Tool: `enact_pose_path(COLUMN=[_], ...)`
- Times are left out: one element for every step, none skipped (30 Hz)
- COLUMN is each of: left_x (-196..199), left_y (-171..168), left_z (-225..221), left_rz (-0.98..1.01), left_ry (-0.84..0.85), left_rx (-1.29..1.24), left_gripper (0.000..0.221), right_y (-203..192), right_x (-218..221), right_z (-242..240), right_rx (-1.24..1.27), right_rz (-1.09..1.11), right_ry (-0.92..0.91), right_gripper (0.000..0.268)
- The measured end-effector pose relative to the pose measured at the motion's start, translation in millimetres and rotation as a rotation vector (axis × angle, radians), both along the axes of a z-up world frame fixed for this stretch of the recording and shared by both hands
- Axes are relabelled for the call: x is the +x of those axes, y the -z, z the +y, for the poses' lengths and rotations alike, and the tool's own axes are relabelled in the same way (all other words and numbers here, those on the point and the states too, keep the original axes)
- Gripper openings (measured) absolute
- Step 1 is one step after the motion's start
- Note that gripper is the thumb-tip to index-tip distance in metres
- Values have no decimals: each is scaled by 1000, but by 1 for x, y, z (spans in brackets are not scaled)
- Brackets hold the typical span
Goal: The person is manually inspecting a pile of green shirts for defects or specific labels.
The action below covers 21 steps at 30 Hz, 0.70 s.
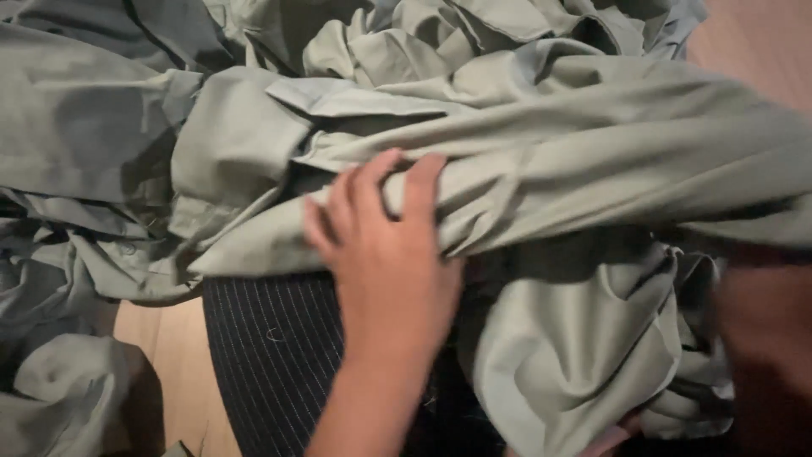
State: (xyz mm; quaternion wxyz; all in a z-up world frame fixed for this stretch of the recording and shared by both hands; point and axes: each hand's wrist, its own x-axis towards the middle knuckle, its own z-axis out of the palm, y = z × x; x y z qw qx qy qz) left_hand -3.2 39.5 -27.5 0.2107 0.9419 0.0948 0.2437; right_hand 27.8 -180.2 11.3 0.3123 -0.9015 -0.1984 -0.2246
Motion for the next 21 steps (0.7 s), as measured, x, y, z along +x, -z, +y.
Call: enact_pose_path(left_x=[-2,-3,-3,0,3,6,9,12,15,19,24,27,29,31,32,31,30,28,26,24,22], left_y=[4,7,10,3,-4,-12,-25,-39,-52,-61,-70,-79,-92,-104,-117,-110,-104,-97,-86,-75,-65], left_z=[8,16,23,26,28,30,28,25,22,16,10,4,-6,-16,-26,-35,-43,-51,-51,-50,-50], left_rz=[0,10,20,18,20,22,21,33,46,45,28,13,13,228,443,443,364,285,284,153,22], left_ry=[-3,0,2,7,42,80,84,110,136,141,158,173,175,190,206,209,314,410,406,419,434], left_rx=[2,-15,-32,-33,-217,-402,-404,-502,-600,-600,-591,-583,-583,-572,-554,-552,-499,-447,-447,-378,-307], left_gripper=[90,79,74,74,67,61,61,48,37,37,53,70,70,80,91,91,72,56,56,47,40], right_y=[-2,-4,-7,-9,-12,-14,-17,-19,-21,-23,-25,-27,-27,-27,-27,-28,-28,-28,-19,-11,-2], right_x=[0,1,2,3,3,4,5,6,8,10,12,14,13,12,10,10,9,8,10,11,13], right_z=[1,2,3,2,1,0,-1,-2,-3,-4,-5,-5,11,27,43,47,51,56,48,41,34], right_rx=[2,-19,-39,-39,-59,-80,-81,-102,-121,-121,-140,-158,-158,-90,-23,-21,79,178,179,85,-9], right_rz=[0,8,16,14,22,29,27,33,39,37,44,53,52,20,-13,-14,-61,-106,-105,-119,-133], right_ry=[-3,22,47,51,81,111,115,149,182,187,217,245,247,203,160,163,93,16,12,9,5], right_gripper=[69,71,73,73,74,76,76,78,80,80,82,83,83,67,51,51,28,16,16,13,25])
